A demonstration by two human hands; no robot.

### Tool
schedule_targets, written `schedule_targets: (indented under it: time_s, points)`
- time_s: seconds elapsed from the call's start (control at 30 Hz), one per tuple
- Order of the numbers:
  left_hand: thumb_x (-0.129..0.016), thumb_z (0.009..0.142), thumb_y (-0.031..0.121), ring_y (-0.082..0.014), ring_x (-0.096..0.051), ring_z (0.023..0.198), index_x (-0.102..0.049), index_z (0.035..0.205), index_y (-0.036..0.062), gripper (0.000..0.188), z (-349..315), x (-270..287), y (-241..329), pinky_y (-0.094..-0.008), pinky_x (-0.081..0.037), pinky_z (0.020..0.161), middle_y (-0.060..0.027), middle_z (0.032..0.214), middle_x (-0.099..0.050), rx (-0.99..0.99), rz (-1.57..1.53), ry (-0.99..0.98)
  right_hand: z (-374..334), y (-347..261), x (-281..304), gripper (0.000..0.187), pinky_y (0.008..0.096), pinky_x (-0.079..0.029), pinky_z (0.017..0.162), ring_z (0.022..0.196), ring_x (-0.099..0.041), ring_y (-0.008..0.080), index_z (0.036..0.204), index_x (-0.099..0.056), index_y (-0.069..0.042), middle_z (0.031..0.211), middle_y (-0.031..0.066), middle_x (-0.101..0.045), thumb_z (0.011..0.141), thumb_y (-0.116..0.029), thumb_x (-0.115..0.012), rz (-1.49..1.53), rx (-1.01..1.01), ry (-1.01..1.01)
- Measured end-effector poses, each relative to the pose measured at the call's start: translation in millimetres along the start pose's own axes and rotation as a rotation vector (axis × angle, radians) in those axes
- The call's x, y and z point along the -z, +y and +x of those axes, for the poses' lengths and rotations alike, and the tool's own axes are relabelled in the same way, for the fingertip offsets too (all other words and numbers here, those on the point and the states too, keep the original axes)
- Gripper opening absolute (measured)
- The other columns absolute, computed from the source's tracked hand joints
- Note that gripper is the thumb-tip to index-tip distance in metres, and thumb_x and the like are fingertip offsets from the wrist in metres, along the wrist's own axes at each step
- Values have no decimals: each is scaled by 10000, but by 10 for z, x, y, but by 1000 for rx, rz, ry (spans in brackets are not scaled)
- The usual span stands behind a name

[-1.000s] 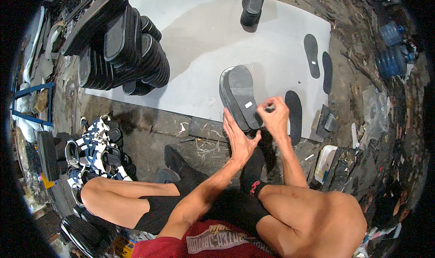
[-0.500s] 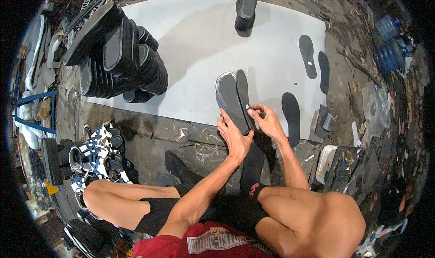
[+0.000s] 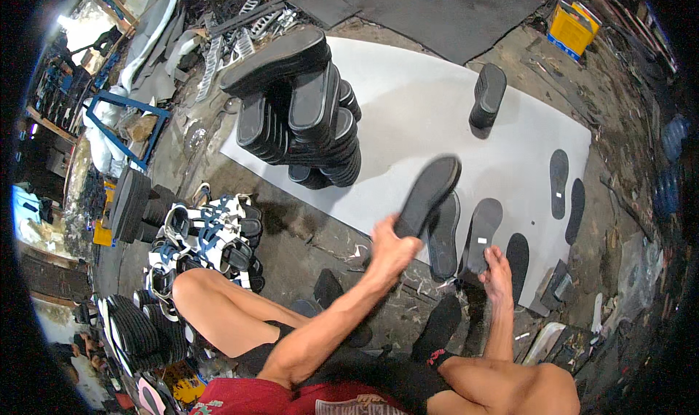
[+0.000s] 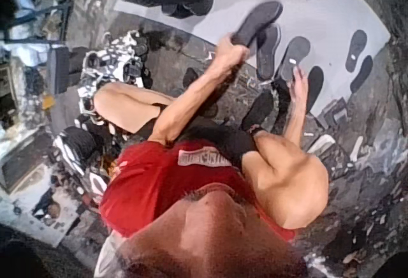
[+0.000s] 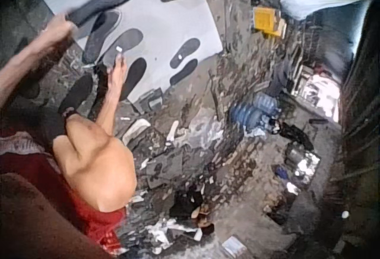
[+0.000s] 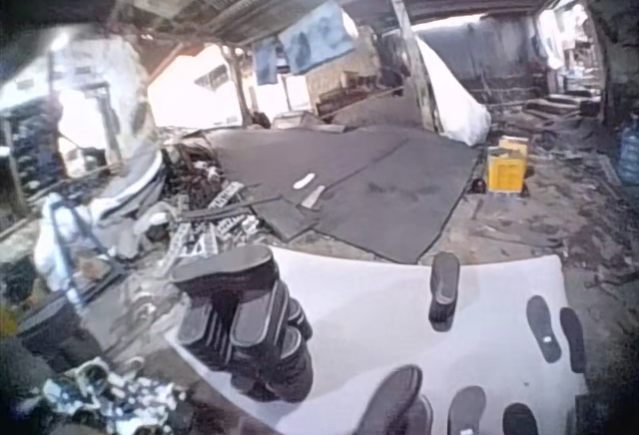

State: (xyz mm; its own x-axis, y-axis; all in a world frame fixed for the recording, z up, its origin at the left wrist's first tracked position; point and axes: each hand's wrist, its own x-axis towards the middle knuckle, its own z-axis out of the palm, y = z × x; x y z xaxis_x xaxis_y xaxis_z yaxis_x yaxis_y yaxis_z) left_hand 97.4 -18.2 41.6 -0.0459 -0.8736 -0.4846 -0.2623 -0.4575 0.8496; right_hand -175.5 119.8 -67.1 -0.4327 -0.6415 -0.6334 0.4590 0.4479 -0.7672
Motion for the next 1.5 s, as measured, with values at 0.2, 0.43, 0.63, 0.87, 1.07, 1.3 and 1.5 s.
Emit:
schedule_targets:
  time_s: [0.2, 0.43, 0.63, 0.87, 1.07, 1.3, 1.5]
  points:
    - [-667, 674, 5, -435, -606, 1263, -630, 1485, -15, 811, 640, 1775, 2056, -492, -484, 1157, -258, 1329, -657, -1104, 629, 662, -138, 236, 18, 237, 241, -392, 498, 542, -412, 25, 1251, -606, -195, 943, -93, -549, 1126, -360, -723, 3, -14, -110]
    - [-597, 783, 21, -374, -706, 1328, -682, 1512, 48, 734, 1659, 3736, 3093, -388, -488, 1177, -272, 1400, -748, -896, 945, 440, -263, 252, -211, 232, 233, -394, 510, 567, -415, 25, 1296, -612, -148, 928, -91, -544, 1140, -294, -701, 117, -32, -142]
    - [-569, 767, -72, -394, -663, 1310, -690, 1451, 29, 702, 1144, 2188, 2346, -481, -457, 1232, -217, 1367, -721, -1403, 780, 710, -560, -207, -195, 580, 247, -345, 540, 626, -411, 39, 1580, -473, -1, 994, -26, -588, 1127, -262, -722, 257, -52, -130]
    - [-643, 1062, 655, -294, -655, 1288, -341, 1664, 48, 906, -211, -292, 391, -473, -486, 1146, -189, 1457, -618, 173, -459, -520, -1072, -846, -922, 278, 219, -343, 527, 565, -411, -4, 1214, -688, -92, 831, -101, -601, 1141, -361, -697, 356, -91, -461]
    - [-652, 1083, 432, -182, -603, 841, -550, 1207, 81, 385, -417, -451, 454, -385, -514, 840, -42, 959, -627, 136, -877, -172, -1279, -917, -1101, 247, 320, -455, 591, 658, -575, 144, 1080, -740, -25, 847, 46, -681, 1048, -261, -801, -606, 368, -130]
    - [-660, 1073, 347, -123, -454, 692, -490, 1062, 138, 270, -441, -291, 789, -320, -412, 677, 7, 857, -499, 37, -938, -79, -1635, -1209, -1133, 355, 260, -411, 571, 701, -551, 59, 1263, -798, -73, 1083, 45, -740, 919, -65, -887, -433, 859, -390]
    - [-665, 1069, 337, -97, -445, 705, -513, 1184, 128, 283, -512, -338, 698, -287, -385, 641, 19, 868, -485, 0, -859, -77, -1588, -1203, -1103, 236, 354, -557, 763, 902, -729, 230, 1137, -803, -54, 1057, 113, -772, 913, -63, -877, -475, 812, -452]
